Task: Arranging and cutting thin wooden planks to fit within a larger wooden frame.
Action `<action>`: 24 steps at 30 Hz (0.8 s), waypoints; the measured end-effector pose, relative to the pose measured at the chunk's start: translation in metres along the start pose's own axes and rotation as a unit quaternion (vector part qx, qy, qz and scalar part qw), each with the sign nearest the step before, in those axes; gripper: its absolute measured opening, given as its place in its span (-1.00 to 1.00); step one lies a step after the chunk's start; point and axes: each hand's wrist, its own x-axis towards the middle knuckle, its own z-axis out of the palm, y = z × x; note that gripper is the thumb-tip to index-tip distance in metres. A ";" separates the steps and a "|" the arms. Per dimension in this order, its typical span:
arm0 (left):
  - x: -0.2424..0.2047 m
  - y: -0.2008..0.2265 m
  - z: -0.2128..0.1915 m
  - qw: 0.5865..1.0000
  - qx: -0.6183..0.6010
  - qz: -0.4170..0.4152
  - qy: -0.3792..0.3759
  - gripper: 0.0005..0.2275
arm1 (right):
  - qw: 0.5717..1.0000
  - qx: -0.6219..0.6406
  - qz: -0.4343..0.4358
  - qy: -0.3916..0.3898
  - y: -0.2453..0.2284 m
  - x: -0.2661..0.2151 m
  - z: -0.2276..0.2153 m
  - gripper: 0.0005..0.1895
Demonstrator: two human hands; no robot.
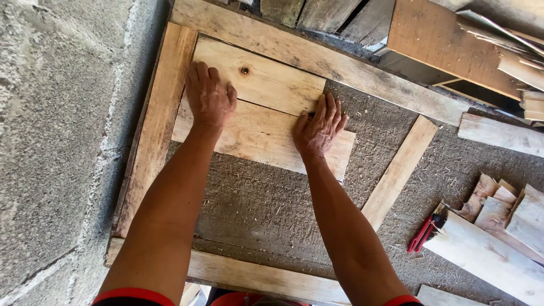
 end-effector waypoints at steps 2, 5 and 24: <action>0.004 0.004 0.024 1.000 0.008 0.001 0.023 -0.57 | 1.000 -0.003 0.004 -0.003 0.000 0.002 0.001 -0.33; 0.006 0.028 0.042 0.993 -0.011 0.053 0.101 -0.50 | 1.000 -0.007 0.008 -0.009 -0.002 0.002 -0.001 -0.34; 0.005 0.114 0.010 0.982 -0.125 0.143 0.018 -0.35 | 1.000 0.004 0.007 -0.002 -0.006 0.002 -0.008 -0.37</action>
